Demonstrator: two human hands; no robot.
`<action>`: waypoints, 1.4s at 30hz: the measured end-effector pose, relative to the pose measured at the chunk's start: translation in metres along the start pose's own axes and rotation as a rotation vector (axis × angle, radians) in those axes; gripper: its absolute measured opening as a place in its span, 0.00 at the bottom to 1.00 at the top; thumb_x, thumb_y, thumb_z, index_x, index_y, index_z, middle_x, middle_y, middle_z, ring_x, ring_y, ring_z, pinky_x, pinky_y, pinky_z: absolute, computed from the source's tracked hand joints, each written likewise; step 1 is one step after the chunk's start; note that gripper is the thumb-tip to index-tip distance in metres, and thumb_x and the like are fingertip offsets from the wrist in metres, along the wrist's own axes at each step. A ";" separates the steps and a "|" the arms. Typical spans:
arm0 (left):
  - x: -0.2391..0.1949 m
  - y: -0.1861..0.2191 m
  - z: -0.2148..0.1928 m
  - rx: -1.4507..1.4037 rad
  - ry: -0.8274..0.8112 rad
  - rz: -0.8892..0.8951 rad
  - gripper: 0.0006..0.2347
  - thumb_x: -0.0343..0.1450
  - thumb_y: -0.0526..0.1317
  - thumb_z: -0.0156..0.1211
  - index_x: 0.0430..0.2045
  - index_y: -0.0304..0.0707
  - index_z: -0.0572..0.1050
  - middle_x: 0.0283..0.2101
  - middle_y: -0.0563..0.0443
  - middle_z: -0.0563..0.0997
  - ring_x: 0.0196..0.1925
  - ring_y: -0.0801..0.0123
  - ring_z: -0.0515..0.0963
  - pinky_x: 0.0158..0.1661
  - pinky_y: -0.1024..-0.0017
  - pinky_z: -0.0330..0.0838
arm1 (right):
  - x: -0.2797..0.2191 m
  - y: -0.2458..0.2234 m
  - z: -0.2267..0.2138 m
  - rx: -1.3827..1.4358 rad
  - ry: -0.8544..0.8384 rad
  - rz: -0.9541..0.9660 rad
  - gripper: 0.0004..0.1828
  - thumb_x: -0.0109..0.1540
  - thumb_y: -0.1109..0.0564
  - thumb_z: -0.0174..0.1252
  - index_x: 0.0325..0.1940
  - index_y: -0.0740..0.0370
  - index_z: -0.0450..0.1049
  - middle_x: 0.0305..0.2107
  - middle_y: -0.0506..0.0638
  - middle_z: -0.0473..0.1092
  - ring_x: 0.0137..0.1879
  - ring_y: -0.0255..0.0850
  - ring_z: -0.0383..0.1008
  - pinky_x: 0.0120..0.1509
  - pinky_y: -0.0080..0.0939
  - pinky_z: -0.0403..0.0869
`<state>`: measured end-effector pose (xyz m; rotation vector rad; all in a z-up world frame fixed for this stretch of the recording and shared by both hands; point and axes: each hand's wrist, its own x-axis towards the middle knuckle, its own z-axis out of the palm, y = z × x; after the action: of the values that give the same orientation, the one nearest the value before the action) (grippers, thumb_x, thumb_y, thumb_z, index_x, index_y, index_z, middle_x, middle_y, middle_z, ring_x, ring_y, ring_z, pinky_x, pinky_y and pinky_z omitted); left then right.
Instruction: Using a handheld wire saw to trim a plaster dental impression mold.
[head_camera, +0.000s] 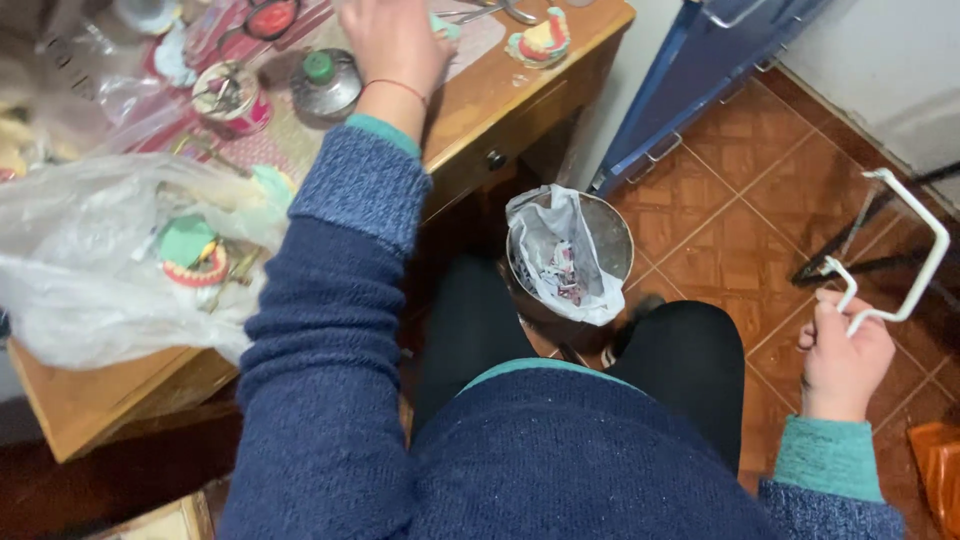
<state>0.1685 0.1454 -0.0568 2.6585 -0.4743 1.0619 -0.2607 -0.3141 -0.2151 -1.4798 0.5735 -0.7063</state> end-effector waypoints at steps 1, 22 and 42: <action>-0.001 0.000 0.002 0.004 -0.006 -0.019 0.19 0.56 0.50 0.77 0.34 0.39 0.81 0.39 0.41 0.83 0.52 0.47 0.74 0.54 0.47 0.57 | 0.001 -0.001 0.000 -0.036 -0.023 -0.005 0.03 0.75 0.65 0.56 0.50 0.68 0.73 0.30 0.45 0.68 0.33 0.30 0.66 0.36 0.29 0.67; 0.005 0.071 0.002 -0.704 -0.366 0.308 0.13 0.63 0.34 0.79 0.37 0.35 0.81 0.38 0.47 0.84 0.38 0.60 0.84 0.40 0.66 0.77 | 0.055 -0.066 0.250 0.012 -0.587 -0.140 0.12 0.73 0.61 0.49 0.59 0.66 0.72 0.34 0.48 0.74 0.32 0.29 0.71 0.37 0.29 0.71; -0.004 0.077 0.002 -0.718 -0.364 0.319 0.13 0.62 0.34 0.80 0.38 0.37 0.83 0.37 0.48 0.82 0.38 0.61 0.81 0.40 0.64 0.74 | 0.071 -0.069 0.295 0.007 -0.596 -0.215 0.11 0.73 0.63 0.52 0.58 0.65 0.75 0.31 0.43 0.73 0.31 0.26 0.69 0.36 0.27 0.69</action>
<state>0.1382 0.0748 -0.0534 2.1416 -1.1335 0.3424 -0.0026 -0.1614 -0.1329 -1.6615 -0.0440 -0.3929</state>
